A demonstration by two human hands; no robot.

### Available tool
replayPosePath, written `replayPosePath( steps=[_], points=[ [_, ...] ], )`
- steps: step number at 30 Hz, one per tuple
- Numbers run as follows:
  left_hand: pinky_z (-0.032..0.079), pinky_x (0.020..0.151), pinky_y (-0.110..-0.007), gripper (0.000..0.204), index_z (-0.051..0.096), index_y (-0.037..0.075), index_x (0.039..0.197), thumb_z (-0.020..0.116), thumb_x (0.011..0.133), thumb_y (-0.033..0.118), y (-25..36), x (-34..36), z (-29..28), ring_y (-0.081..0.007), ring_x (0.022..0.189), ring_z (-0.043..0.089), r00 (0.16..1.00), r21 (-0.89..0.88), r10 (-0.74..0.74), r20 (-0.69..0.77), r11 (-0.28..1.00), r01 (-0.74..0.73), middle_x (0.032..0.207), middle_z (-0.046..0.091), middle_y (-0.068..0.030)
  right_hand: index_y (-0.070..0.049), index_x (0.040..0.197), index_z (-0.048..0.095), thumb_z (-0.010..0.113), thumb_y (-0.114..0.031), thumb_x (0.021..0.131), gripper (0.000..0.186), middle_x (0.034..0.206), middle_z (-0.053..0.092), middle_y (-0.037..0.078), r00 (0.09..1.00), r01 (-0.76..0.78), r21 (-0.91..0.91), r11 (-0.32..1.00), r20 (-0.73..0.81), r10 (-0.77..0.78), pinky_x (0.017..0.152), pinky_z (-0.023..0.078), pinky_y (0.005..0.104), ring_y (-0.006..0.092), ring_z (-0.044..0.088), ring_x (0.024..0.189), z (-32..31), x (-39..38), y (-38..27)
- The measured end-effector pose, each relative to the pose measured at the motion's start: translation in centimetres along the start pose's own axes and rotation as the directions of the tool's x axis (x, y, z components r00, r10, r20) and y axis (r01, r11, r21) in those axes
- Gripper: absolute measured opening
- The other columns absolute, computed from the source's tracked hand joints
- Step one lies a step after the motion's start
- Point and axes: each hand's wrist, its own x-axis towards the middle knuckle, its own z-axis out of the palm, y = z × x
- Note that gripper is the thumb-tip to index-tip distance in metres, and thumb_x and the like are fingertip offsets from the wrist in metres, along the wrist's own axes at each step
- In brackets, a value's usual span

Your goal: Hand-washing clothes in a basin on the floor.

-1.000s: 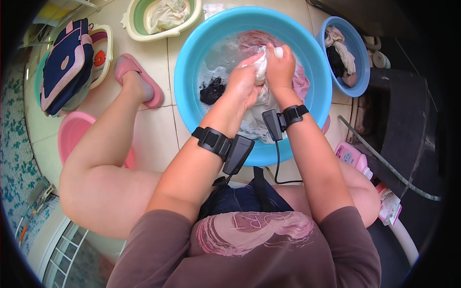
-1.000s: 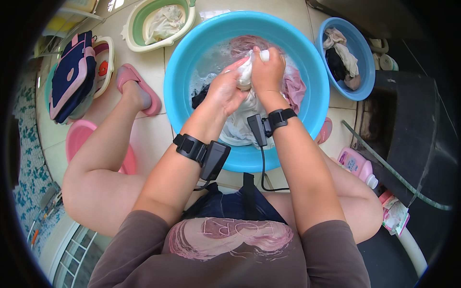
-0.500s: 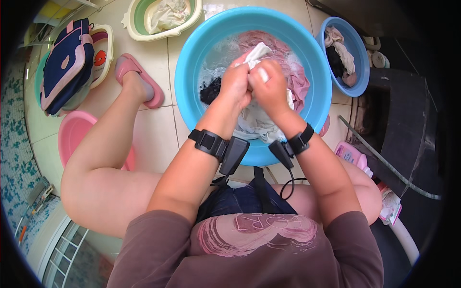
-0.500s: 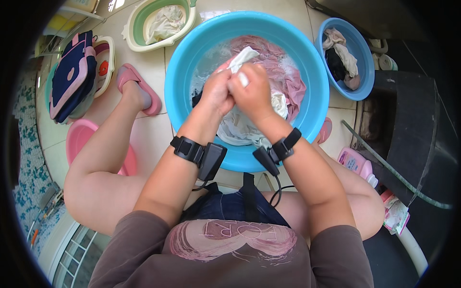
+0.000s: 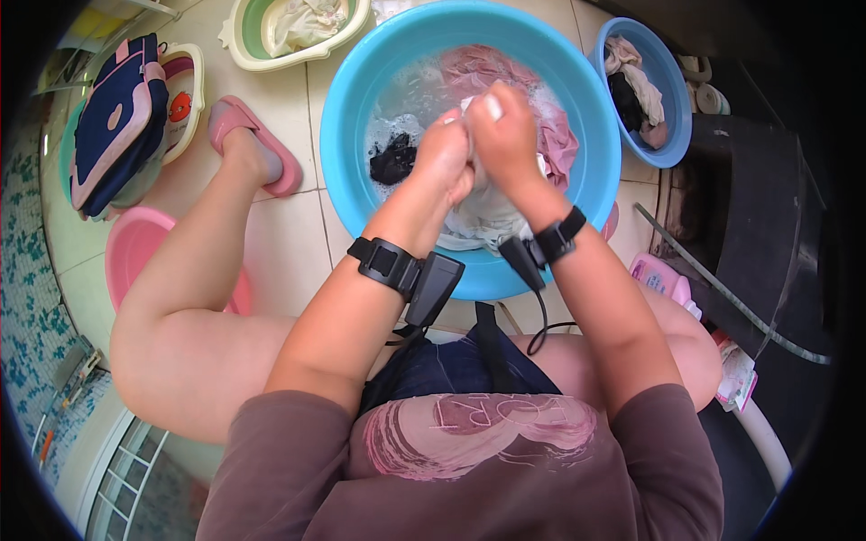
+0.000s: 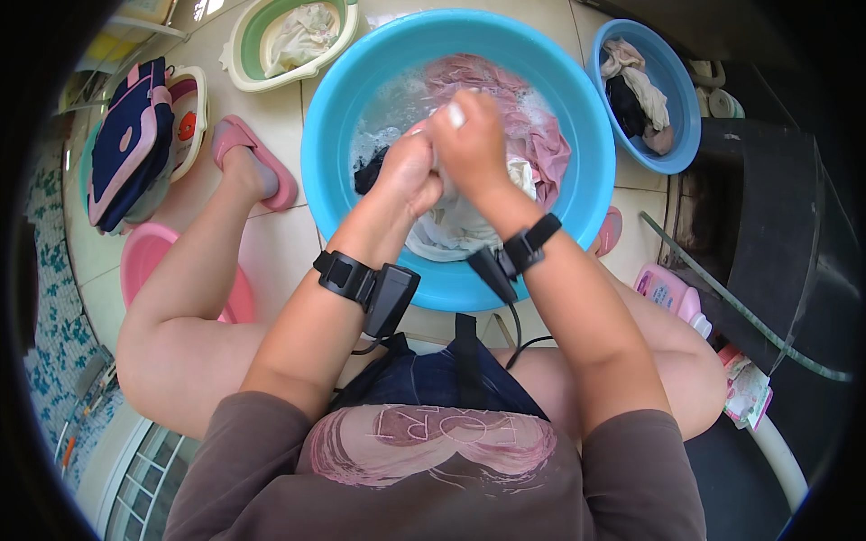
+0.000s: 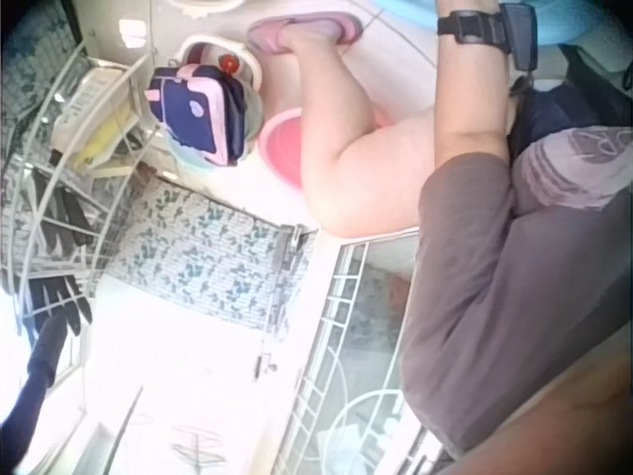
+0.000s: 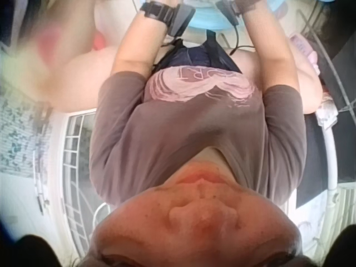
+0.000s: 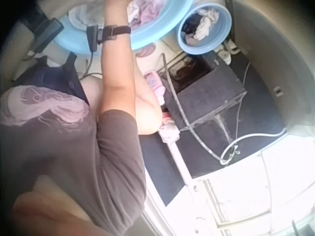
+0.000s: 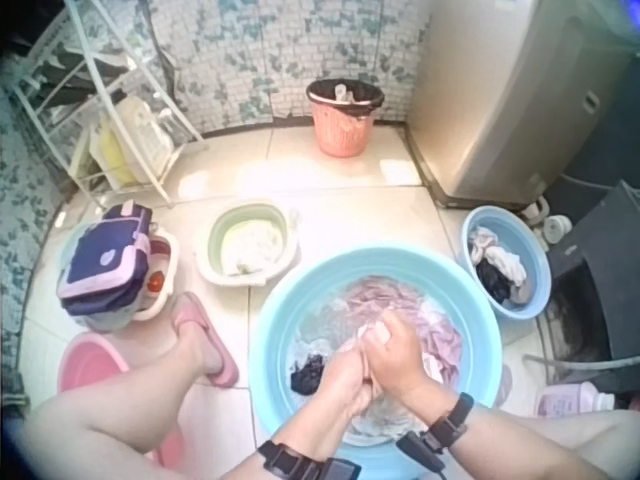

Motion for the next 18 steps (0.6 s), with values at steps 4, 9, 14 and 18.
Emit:
replayPosePath(
  steps=[4, 9, 14, 18],
  points=[
    [0.054, 0.082, -0.038, 0.040, 0.050, -0.004, 0.127, 0.037, 0.090, -0.001, -0.1, -0.5, 1.4, -0.0245, 0.095, 0.065, 1.000, -0.026, -0.010, 0.017, 1.000, 0.010, 0.113, 0.061, -0.0168, -0.001, 0.077, 0.054, 0.058, -0.012, 0.078, 0.012, 0.075, 0.052, 0.016, 0.960, -0.244, -0.110, 0.963, -0.166, 0.225, 0.073, 0.041, 0.0418, 0.0334, 0.052, 0.078, -2.0, 2.2, 2.8],
    [0.056, 0.079, -0.036, 0.044, 0.050, 0.000, 0.130, 0.031, 0.091, -0.001, 3.2, -0.9, 0.7, -0.0245, 0.094, 0.065, 0.999, 0.101, 0.021, -0.043, 0.995, -0.016, 0.110, 0.062, -0.0163, -0.001, 0.075, 0.052, 0.059, -0.015, 0.079, 0.016, 0.076, 0.054, 0.019, 0.989, 0.149, -0.054, 0.987, 0.007, -0.149, 0.071, 0.041, 0.0437, 0.0364, 0.052, 0.078, 0.6, -2.5, -1.7],
    [0.053, 0.086, -0.041, 0.040, 0.047, -0.002, 0.130, 0.037, 0.091, -0.002, 1.2, -1.0, 2.3, -0.0271, 0.103, 0.061, 0.992, 0.007, -0.074, 0.103, 0.997, 0.074, 0.117, 0.058, -0.0175, 0.004, 0.076, 0.055, 0.059, -0.024, 0.082, 0.029, 0.077, 0.058, 0.024, 0.966, -0.107, -0.358, 0.928, -0.260, 0.012, 0.069, 0.043, 0.0492, 0.0419, 0.053, 0.074, -4.5, 3.5, 7.1],
    [0.049, 0.093, -0.041, 0.045, 0.042, 0.002, 0.134, 0.052, 0.091, 0.011, 3.5, -0.9, 0.7, -0.0243, 0.112, 0.057, 0.986, 0.295, 0.001, 0.164, 0.954, -0.051, 0.122, 0.057, -0.0135, 0.004, 0.082, 0.056, 0.060, -0.035, 0.088, 0.040, 0.080, 0.061, 0.023, 0.986, -0.144, -0.292, 0.946, -0.127, 0.111, 0.069, 0.044, 0.0460, 0.0417, 0.055, 0.074, -5.8, 6.6, 3.9]
  ],
)
